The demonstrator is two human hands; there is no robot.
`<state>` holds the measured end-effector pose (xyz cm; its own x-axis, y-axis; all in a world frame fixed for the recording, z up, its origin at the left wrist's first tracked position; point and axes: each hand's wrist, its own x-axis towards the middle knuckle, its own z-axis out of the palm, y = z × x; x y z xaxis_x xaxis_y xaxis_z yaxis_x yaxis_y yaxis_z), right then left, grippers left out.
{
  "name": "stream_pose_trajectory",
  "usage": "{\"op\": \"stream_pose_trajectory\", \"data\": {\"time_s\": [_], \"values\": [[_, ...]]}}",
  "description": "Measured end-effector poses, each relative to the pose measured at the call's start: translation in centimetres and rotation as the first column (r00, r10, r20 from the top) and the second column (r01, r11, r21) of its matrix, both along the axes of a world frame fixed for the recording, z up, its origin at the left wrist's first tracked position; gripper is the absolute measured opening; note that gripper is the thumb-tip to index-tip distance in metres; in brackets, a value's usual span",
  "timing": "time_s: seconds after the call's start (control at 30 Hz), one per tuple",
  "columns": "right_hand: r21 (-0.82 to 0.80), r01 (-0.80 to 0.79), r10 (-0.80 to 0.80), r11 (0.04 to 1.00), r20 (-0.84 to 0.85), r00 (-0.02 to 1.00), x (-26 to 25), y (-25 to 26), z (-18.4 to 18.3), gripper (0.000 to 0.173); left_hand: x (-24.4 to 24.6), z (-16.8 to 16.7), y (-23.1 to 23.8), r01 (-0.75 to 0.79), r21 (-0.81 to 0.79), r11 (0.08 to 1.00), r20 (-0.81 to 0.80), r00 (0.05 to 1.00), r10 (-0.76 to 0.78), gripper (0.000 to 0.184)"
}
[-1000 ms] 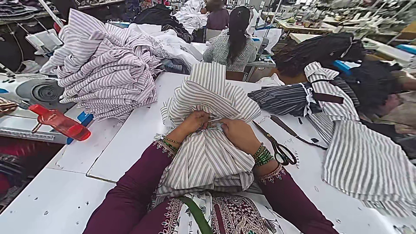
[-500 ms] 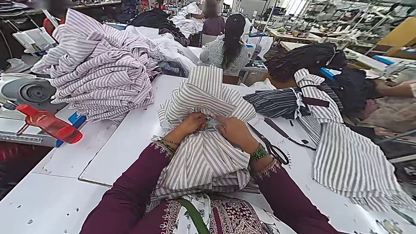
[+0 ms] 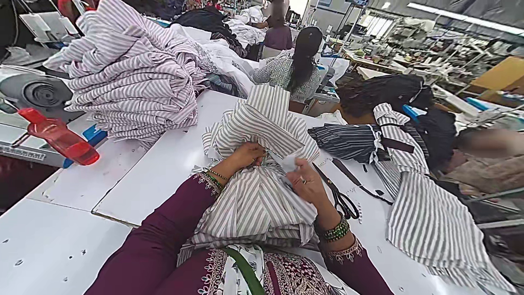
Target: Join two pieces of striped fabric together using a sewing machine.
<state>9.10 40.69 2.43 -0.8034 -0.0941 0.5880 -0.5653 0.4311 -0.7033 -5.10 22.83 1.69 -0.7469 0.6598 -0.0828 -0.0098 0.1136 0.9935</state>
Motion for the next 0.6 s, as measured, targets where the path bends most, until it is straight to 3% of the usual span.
{"op": "stream_pose_trajectory", "data": {"time_s": [0.03, 0.1, 0.2, 0.27, 0.4, 0.5, 0.6], "values": [[0.131, -0.074, 0.081, 0.989, -0.044, 0.996, -0.1, -0.5, 0.4, 0.038, 0.1, 0.2, 0.0, -0.005, -0.017, 1.000, -0.003, 1.000, 0.005, 0.016], [0.246, -0.220, 0.233, 0.944, -0.024, 0.972, -0.6, -1.5, 1.8, 0.038, 0.2, 0.4, 0.1, -0.001, -0.052, 0.999, -0.034, 0.999, -0.001, 0.018], [0.157, -0.269, 0.265, 0.950, 0.050, 0.963, -2.3, -2.9, 4.1, 0.035, 0.4, 0.3, -0.1, 0.024, -0.092, 0.995, -0.179, 0.983, -0.041, 0.020], [-0.009, -0.228, 0.228, 0.974, 0.076, 0.971, -4.7, -3.4, 4.9, 0.019, 0.4, 0.3, -0.2, 0.060, -0.132, 0.989, -0.275, 0.957, -0.095, 0.019], [-0.256, -0.211, 0.254, 0.943, 0.145, 0.956, -8.5, -4.5, 5.6, 0.015, 0.2, -0.1, -0.3, 0.095, -0.168, 0.981, -0.263, 0.955, -0.138, 0.016], [-0.140, -0.237, 0.258, 0.961, 0.160, 0.953, -9.1, -5.6, 5.9, 0.014, 0.1, 0.1, -0.6, 0.121, -0.152, 0.981, -0.269, 0.950, -0.159, 0.009], [-0.021, -0.153, 0.155, 0.988, 0.117, 0.981, -9.9, -5.1, 5.6, 0.020, 0.2, -0.2, -0.9, 0.200, -0.179, 0.963, -0.435, 0.862, -0.260, 0.019]]}}
